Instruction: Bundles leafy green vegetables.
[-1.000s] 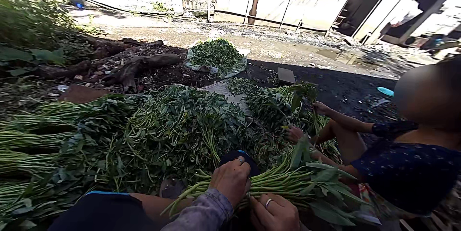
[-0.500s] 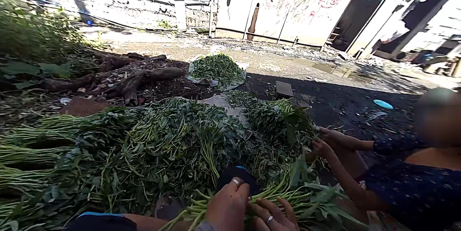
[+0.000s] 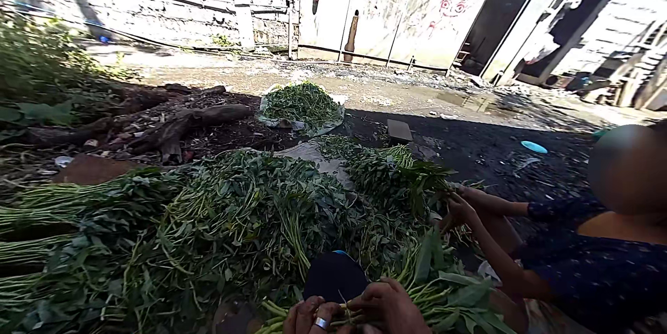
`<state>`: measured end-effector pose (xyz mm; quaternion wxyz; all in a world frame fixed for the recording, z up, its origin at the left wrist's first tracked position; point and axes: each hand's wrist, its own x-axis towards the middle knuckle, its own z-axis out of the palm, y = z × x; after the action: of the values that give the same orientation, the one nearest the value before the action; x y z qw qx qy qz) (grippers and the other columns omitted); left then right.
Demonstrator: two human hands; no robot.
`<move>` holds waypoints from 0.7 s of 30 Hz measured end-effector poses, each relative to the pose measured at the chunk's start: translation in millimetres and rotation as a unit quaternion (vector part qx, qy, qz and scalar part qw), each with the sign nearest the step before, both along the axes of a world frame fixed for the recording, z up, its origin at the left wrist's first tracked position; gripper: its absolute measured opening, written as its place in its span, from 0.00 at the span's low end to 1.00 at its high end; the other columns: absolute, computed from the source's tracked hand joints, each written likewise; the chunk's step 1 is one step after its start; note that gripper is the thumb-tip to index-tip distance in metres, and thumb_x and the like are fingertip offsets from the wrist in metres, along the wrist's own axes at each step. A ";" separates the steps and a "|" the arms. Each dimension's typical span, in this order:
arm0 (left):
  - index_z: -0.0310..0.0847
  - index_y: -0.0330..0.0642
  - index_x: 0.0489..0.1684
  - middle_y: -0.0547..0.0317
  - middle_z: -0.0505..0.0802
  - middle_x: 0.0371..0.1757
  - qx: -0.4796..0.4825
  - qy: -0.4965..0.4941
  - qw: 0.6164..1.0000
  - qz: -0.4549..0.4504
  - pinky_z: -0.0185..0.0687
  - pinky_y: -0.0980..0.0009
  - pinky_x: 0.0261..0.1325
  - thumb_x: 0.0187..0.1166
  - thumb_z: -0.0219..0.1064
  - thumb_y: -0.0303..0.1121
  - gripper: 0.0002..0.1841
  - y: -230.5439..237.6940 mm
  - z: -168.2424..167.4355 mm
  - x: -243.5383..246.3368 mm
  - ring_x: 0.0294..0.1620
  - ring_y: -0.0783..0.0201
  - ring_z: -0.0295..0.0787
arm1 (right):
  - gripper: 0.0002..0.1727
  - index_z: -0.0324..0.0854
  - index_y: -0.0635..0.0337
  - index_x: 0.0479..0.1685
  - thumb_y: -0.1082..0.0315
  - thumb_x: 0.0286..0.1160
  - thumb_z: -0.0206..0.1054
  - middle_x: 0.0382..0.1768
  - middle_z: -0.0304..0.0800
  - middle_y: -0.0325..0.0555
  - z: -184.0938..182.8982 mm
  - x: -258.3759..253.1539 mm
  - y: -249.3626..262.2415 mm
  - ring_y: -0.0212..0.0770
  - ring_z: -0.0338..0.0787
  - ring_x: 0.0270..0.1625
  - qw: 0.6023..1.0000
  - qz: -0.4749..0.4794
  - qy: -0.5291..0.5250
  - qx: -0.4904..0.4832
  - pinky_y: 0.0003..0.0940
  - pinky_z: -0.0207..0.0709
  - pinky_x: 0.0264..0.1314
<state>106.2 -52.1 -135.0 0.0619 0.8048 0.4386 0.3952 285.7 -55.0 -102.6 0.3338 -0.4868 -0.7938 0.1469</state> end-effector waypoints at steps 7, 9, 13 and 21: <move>0.96 0.51 0.30 0.49 0.95 0.37 0.071 0.052 0.996 0.028 0.74 0.46 0.69 0.72 0.71 0.38 0.07 0.5 -0.4 5.3 0.47 0.44 0.91 | 0.28 0.70 0.58 0.85 0.77 0.85 0.58 0.80 0.76 0.60 79.1 -14.8 60.7 0.62 0.80 0.78 0.863 0.208 -0.356 -0.293 0.60 0.72 0.78; 0.96 0.52 0.28 0.50 0.95 0.36 0.077 0.065 0.995 0.028 0.74 0.45 0.70 0.72 0.71 0.38 0.07 1.0 0.2 5.6 0.47 0.45 0.92 | 0.19 0.80 0.67 0.73 0.73 0.87 0.58 0.70 0.82 0.68 90.4 -23.8 71.4 0.70 0.83 0.71 0.802 0.209 -0.448 -0.334 0.66 0.74 0.70; 0.96 0.52 0.28 0.51 0.95 0.34 0.078 0.074 0.994 0.030 0.73 0.46 0.71 0.74 0.70 0.39 0.08 0.9 -1.3 5.2 0.47 0.46 0.92 | 0.17 0.84 0.66 0.63 0.65 0.90 0.56 0.67 0.82 0.68 98.9 -24.1 74.9 0.70 0.85 0.66 0.772 0.209 -0.487 -0.351 0.68 0.76 0.62; 0.95 0.43 0.33 0.47 0.96 0.41 0.061 0.112 0.991 -0.049 0.81 0.45 0.63 0.72 0.69 0.26 0.07 -1.9 21.1 4.9 0.46 0.45 0.94 | 0.13 0.85 0.64 0.48 0.61 0.86 0.66 0.26 0.83 0.37 60.6 5.1 55.2 0.26 0.73 0.21 0.819 0.008 -0.011 -0.573 0.24 0.68 0.26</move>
<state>111.1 -53.9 -113.9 -0.0178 0.8667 0.3782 0.3247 290.8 0.2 -42.0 -0.0155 -0.5852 -0.5741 0.5725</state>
